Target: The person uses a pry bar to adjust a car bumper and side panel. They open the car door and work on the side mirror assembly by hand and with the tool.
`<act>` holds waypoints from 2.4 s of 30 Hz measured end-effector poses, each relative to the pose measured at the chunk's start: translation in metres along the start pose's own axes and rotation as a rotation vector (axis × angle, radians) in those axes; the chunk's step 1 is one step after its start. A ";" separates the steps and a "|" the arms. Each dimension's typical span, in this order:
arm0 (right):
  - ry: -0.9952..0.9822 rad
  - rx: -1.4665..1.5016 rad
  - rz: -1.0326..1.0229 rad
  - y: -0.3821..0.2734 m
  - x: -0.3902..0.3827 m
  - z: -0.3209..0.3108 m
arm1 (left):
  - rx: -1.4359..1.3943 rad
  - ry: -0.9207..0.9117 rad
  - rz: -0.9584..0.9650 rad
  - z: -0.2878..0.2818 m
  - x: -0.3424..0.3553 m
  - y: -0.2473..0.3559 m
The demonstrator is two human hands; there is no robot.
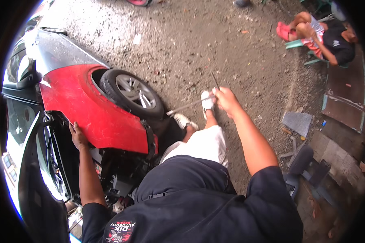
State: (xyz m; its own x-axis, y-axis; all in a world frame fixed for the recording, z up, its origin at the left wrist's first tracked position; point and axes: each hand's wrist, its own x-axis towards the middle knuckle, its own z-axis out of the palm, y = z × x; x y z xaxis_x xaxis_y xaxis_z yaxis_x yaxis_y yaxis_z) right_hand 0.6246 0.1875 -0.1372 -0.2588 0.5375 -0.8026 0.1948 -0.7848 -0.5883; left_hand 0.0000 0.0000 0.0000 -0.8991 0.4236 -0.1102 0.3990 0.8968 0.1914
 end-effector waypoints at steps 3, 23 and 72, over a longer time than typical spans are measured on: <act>-0.104 0.062 -0.153 -0.037 0.066 0.034 | -0.114 0.134 0.080 0.010 0.022 0.016; -0.334 -0.142 0.205 0.006 0.159 0.137 | -0.527 0.075 0.186 0.035 0.036 -0.047; -0.619 0.764 0.243 0.047 0.217 0.168 | -0.464 0.085 0.188 0.034 0.034 -0.039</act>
State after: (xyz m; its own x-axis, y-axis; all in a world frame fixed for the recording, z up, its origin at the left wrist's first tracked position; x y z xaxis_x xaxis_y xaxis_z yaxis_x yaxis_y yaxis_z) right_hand 0.4185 0.2151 -0.3224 -0.7801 0.2526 -0.5724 -0.2941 -0.9555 -0.0209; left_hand -0.0402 -0.0163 -0.0443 -0.8386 0.5429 0.0441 0.4509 0.6465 0.6154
